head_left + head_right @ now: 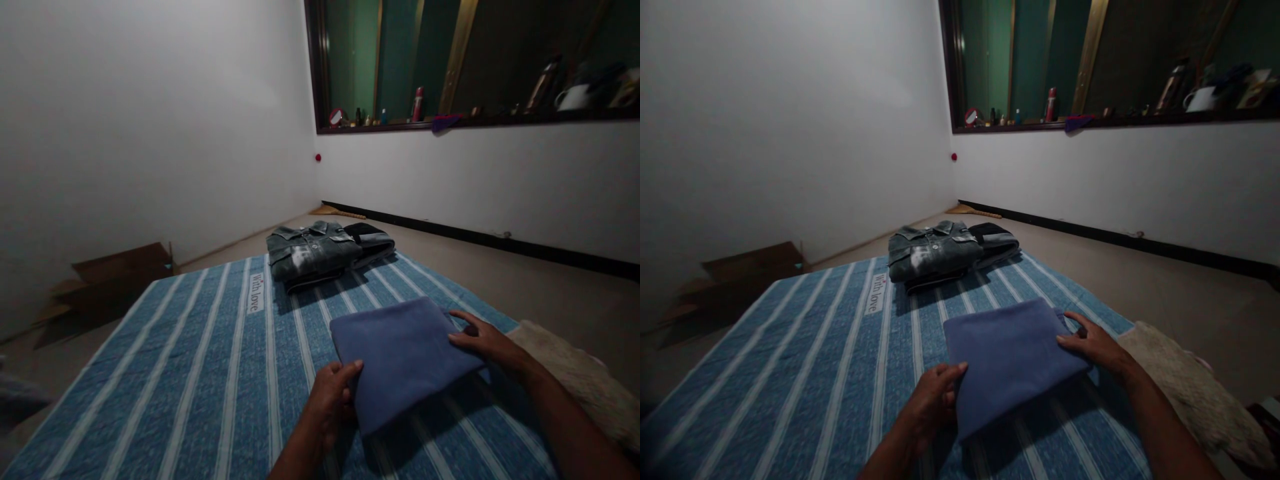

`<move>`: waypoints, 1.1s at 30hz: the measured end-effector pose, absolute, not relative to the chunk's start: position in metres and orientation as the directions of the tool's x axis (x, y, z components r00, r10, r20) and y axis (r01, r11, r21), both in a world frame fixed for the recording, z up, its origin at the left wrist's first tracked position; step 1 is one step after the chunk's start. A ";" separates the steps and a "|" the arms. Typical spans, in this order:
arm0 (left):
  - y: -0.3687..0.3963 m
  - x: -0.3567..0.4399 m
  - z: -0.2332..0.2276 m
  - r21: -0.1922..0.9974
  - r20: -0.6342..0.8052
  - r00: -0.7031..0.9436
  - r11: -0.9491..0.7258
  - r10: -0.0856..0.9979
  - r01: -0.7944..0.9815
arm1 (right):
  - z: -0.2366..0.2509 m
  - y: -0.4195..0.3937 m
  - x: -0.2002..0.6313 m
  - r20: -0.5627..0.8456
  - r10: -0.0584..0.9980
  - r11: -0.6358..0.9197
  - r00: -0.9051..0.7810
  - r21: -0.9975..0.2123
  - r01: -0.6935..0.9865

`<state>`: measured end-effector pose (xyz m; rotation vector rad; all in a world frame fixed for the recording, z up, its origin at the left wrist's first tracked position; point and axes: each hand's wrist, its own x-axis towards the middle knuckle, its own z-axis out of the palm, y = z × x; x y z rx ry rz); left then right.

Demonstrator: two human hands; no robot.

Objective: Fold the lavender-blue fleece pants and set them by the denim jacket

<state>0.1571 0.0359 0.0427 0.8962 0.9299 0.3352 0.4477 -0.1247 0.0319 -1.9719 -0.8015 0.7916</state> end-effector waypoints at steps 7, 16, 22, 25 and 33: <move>0.031 0.159 0.037 0.770 -0.545 0.597 0.633 0.589 0.079 | 0.032 -0.131 0.433 -0.178 0.734 -0.339 0.656 -0.932 0.127; 0.025 0.169 0.051 0.811 -0.443 0.578 0.582 0.686 -0.070 | 0.051 -0.121 0.432 -0.106 0.709 -0.235 0.698 -0.968 0.092; 0.042 0.197 0.062 0.875 -0.338 0.588 0.476 0.735 -0.092 | 0.067 -0.099 0.462 -0.005 0.647 -0.163 0.763 -0.978 0.131; 0.058 0.225 0.067 0.901 -0.301 0.553 0.421 0.777 -0.100 | 0.069 -0.079 0.485 0.054 0.588 -0.121 0.807 -0.981 0.154; 0.084 0.285 0.053 0.935 -0.310 0.447 0.355 0.839 -0.018 | 0.052 -0.038 0.532 0.088 0.467 -0.101 0.880 -0.983 0.151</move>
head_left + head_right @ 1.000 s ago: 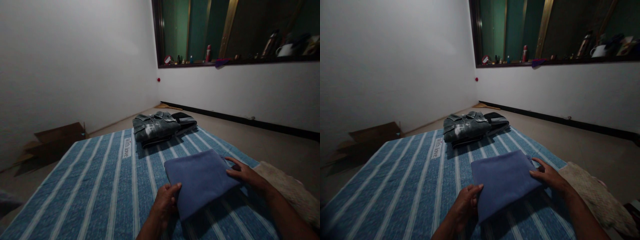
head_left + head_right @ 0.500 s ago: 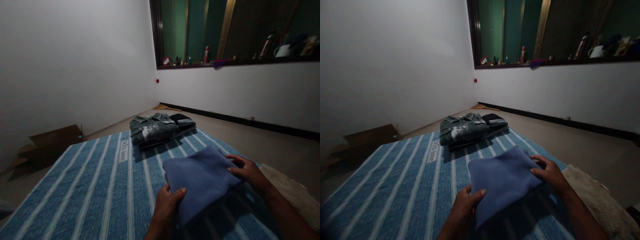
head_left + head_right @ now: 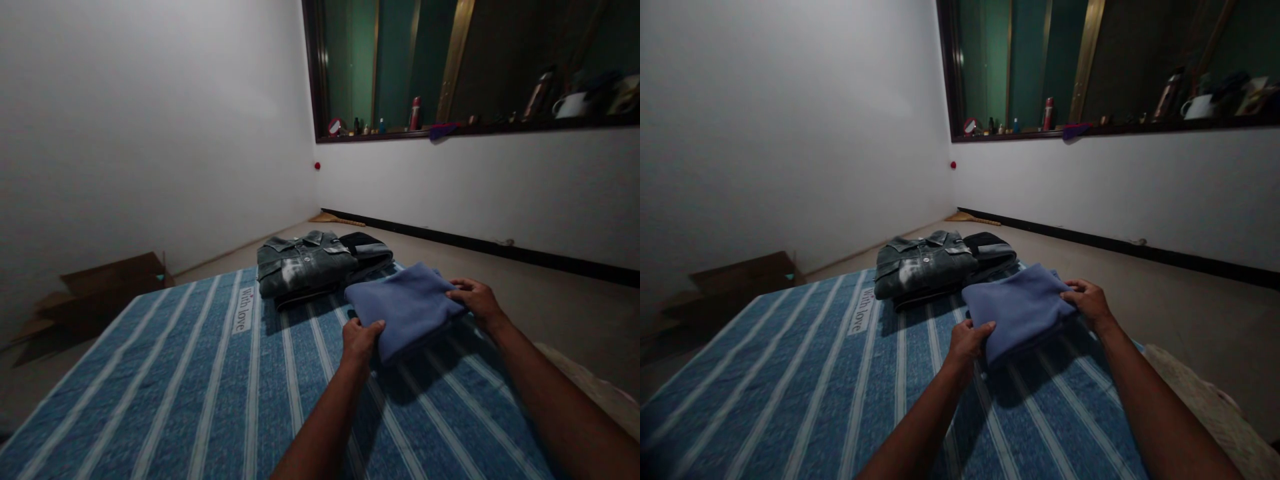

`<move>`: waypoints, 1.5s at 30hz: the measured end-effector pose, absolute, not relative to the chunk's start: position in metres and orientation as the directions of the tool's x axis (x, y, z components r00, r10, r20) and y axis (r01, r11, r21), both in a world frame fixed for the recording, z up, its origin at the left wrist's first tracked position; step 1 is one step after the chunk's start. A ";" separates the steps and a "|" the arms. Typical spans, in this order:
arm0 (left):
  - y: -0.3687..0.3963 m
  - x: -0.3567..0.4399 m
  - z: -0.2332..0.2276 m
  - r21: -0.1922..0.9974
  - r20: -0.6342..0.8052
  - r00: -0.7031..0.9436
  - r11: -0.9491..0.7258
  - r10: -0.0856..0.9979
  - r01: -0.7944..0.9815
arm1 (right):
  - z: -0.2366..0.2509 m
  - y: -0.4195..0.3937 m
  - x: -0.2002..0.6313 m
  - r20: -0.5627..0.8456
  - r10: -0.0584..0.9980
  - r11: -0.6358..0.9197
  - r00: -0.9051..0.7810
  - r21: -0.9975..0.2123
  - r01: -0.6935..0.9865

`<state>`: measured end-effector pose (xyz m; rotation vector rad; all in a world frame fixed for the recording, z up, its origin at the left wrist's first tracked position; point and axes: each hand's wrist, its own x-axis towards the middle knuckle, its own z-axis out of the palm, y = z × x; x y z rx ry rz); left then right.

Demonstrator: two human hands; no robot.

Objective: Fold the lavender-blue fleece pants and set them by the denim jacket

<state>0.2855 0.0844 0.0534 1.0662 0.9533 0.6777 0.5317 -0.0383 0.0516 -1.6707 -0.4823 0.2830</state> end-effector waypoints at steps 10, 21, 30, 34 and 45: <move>0.105 0.312 0.039 0.936 -0.308 0.421 0.350 0.853 -0.024 | 0.048 -0.012 0.561 0.114 0.443 -0.096 0.889 -0.980 0.173; 0.111 0.320 0.017 0.935 -0.325 0.414 0.353 0.850 0.009 | 0.004 0.001 0.569 0.022 0.377 -0.161 0.926 -0.983 0.090; 0.116 0.331 0.013 0.957 -0.220 0.397 0.275 0.891 -0.087 | 0.022 0.011 0.570 0.102 0.330 -0.148 0.938 -0.976 0.159; 0.119 0.334 0.012 0.954 -0.195 0.413 0.270 0.890 -0.132 | 0.026 0.016 0.572 0.134 0.324 -0.136 0.937 -0.973 0.186; 0.122 0.327 0.007 0.939 -0.260 0.414 0.328 0.872 -0.101 | -0.006 0.022 0.580 0.112 0.316 -0.222 0.942 -0.957 0.188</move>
